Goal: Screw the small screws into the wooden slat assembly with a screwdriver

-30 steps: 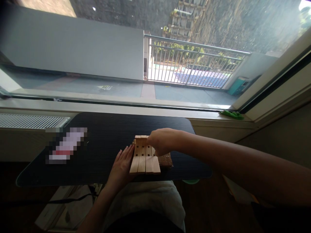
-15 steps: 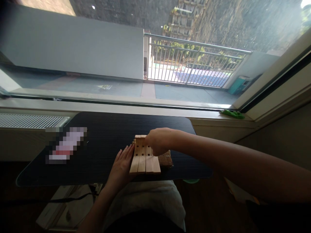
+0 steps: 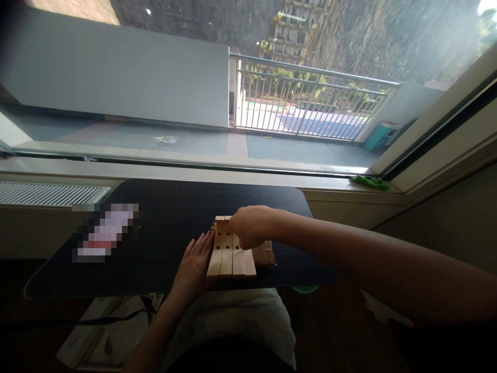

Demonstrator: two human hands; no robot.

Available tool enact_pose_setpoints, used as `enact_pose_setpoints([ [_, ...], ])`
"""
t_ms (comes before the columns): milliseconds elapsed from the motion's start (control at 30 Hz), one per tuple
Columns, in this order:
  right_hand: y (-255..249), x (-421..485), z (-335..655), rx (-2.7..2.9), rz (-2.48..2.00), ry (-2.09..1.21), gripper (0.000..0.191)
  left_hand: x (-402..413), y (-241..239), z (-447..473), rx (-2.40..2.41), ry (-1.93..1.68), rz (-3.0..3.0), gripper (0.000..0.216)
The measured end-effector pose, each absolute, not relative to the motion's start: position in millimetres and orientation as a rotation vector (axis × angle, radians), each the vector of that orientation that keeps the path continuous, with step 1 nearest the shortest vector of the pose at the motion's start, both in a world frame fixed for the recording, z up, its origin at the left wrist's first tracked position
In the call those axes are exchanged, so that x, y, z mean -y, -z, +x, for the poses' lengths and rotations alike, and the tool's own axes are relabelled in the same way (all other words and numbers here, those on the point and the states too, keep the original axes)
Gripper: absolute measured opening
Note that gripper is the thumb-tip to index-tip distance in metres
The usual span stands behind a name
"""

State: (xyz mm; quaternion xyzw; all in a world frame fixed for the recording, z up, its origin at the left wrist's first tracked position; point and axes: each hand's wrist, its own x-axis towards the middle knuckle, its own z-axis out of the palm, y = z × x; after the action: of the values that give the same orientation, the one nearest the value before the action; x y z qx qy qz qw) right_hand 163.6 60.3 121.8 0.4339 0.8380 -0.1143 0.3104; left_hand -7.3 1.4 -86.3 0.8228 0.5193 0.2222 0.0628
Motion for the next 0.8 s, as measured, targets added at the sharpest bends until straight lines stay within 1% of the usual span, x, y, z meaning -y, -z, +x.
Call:
enact_pose_setpoints([
  [133, -120.6, -62.3, 164.4, -2.155, 1.231, 0.345, 0.037, -1.5, 86.6, -7.6, -1.581, -0.667, 2.486, 0.104],
  [233, -121.6, -62.6, 164.2, -2.123, 1.273, 0.359, 0.038, -1.5, 86.7, -7.4, -1.579, -0.681, 2.493, 0.103],
  [500, -121.6, -62.2, 163.4, -2.135, 1.231, 0.336, 0.037, -1.7, 86.9, -6.7, -1.594, -0.691, 2.500, 0.096],
  [700, -120.3, -65.2, 160.8, -2.063, 1.275, 0.410, 0.038, -1.7, 87.5, -7.6, -1.578, -0.674, 2.493, 0.103],
  [800, -121.4, -66.4, 160.9, -2.038, 1.251, 0.461, 0.039, -1.5, 86.9, -7.2, -1.583, -0.678, 2.495, 0.104],
])
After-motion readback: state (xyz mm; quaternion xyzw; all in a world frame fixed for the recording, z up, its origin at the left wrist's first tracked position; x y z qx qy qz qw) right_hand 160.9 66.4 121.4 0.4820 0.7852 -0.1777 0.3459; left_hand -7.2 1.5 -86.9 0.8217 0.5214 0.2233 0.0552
